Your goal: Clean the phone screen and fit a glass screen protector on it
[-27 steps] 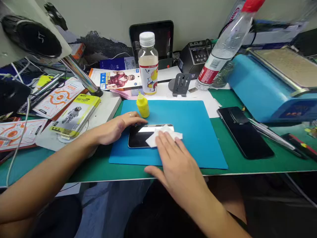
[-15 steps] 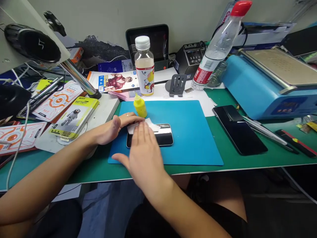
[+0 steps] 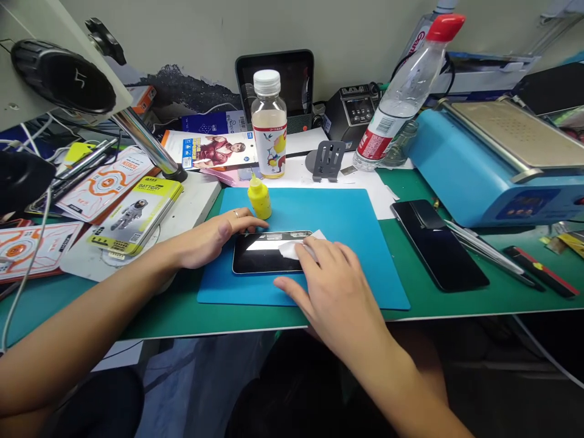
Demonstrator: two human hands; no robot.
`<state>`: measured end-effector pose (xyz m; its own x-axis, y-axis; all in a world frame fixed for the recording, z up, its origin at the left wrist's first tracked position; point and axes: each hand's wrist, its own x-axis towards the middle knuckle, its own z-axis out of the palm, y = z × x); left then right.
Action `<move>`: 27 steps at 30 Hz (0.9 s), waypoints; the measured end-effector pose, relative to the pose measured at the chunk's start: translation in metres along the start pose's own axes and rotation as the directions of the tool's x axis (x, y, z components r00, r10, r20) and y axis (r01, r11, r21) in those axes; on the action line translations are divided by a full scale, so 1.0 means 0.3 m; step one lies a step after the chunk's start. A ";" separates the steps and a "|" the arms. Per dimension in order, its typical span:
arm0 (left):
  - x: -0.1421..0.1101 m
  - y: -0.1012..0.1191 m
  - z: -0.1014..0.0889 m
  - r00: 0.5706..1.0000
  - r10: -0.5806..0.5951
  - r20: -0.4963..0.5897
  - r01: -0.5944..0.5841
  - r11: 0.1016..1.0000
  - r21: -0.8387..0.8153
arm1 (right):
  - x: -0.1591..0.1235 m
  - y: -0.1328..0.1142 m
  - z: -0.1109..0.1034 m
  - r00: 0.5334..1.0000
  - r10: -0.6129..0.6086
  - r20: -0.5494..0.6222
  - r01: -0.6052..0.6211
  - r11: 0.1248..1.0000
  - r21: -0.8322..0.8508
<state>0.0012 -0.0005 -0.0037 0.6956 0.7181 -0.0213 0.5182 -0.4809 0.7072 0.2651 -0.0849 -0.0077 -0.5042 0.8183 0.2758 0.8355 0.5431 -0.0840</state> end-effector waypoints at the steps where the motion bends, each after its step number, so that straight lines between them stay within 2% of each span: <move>1: 0.000 -0.001 0.000 1.000 0.004 0.000 -0.004 1.000 0.000 | 0.006 0.006 0.002 1.000 0.008 0.000 -0.008 1.000 -0.010; 8: -0.002 -0.007 0.003 1.000 0.024 0.005 -0.024 1.000 0.010 | 0.040 0.000 0.015 1.000 -0.005 0.013 0.005 0.999 -0.032; 19: -0.004 0.001 -0.002 1.000 0.013 0.007 -0.013 1.000 0.013 | 0.093 0.025 0.015 0.991 0.074 0.112 -0.066 0.995 -0.074; 27: -0.003 0.000 -0.001 1.000 0.006 0.006 -0.006 1.000 0.017 | -0.037 0.006 0.030 0.998 0.068 0.013 -0.067 0.996 -0.057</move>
<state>0.0005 -0.0012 -0.0035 0.7014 0.7124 -0.0214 0.5225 -0.4934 0.6954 0.2701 -0.0913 -0.0196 -0.4495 0.8556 0.2569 0.8784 0.4756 -0.0471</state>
